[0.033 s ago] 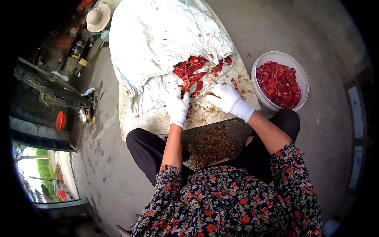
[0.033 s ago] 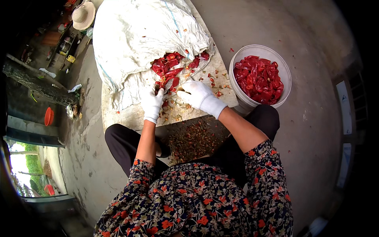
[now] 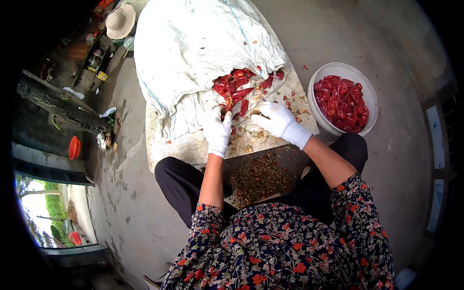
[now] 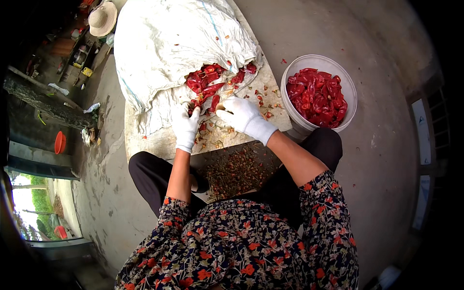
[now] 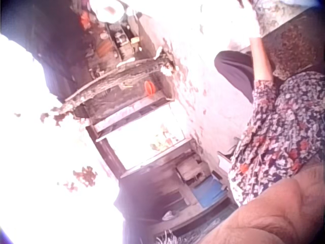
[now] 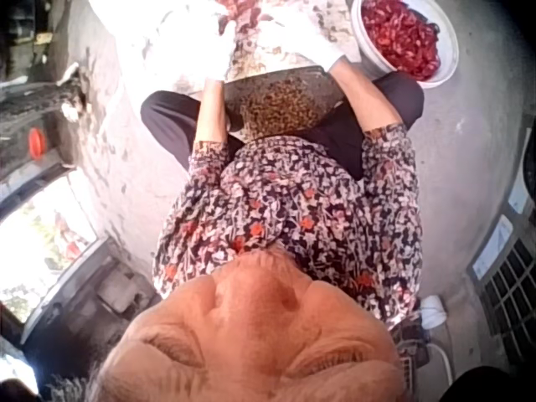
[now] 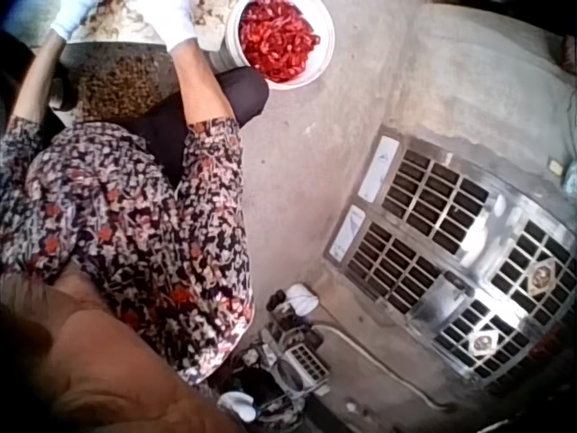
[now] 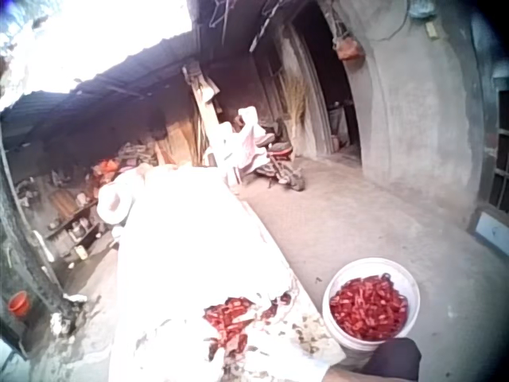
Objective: The person sits cross-legged and uses scissors to trim the stems off dried red chili peppers one by one. The trimmed peppers are placed into a white bowl, and the removed stems fall onto the floor.
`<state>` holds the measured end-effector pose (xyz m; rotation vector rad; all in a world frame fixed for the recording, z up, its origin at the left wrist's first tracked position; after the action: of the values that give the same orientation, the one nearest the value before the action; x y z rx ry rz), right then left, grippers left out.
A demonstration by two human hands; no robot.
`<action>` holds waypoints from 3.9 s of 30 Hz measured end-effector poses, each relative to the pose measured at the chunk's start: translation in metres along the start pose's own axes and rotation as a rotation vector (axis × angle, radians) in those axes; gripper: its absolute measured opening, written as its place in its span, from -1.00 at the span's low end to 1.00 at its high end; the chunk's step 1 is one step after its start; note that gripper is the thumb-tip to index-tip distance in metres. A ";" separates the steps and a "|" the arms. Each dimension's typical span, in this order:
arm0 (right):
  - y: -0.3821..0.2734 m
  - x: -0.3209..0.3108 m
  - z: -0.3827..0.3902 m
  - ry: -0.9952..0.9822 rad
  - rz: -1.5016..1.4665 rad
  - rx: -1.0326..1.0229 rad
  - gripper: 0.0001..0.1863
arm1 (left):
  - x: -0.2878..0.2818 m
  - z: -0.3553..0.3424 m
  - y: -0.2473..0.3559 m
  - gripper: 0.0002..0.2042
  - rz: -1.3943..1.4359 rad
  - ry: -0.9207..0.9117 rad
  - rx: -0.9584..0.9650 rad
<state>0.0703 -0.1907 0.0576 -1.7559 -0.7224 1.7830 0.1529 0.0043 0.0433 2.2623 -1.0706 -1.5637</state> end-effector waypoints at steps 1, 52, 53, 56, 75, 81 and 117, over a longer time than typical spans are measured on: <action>0.003 -0.001 -0.001 0.034 -0.096 0.019 -0.56 | -0.010 0.003 0.012 -0.80 0.077 0.066 0.043; -0.008 0.013 0.008 -0.089 0.152 -0.171 -0.58 | 0.027 -0.001 -0.080 -0.80 1.633 -0.199 -0.742; -0.012 0.008 0.007 -0.029 0.048 -0.168 -0.58 | 0.025 0.005 -0.069 -0.78 1.757 -0.309 -0.730; -0.007 0.010 0.000 0.012 -0.460 -0.089 -0.53 | 0.027 0.026 -0.040 -0.74 1.844 -0.351 -0.756; -0.034 -0.012 0.021 0.019 -0.672 -0.089 -0.60 | 0.032 0.078 0.049 -0.80 1.793 -0.341 -0.933; -0.021 -0.010 0.020 0.211 -0.473 -0.225 -0.80 | 0.037 0.086 0.065 -0.77 1.823 -0.484 -0.875; -0.047 -0.004 0.032 0.219 -0.111 -0.306 -0.76 | -0.026 0.073 0.073 -0.76 0.660 -0.361 -0.237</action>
<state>0.0386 -0.1606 0.0938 -2.0250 -1.0181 1.4376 0.0515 -0.0148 0.0697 1.2982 -1.4325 -1.6939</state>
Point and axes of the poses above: each hand's wrist, its own z-axis away from the middle knuckle, its own x-axis out of the palm, y = z × x, the point moved 9 cm from there along -z, towards the middle knuckle, and after that the axes turned 3 degrees about z, right-handed, at the moved point
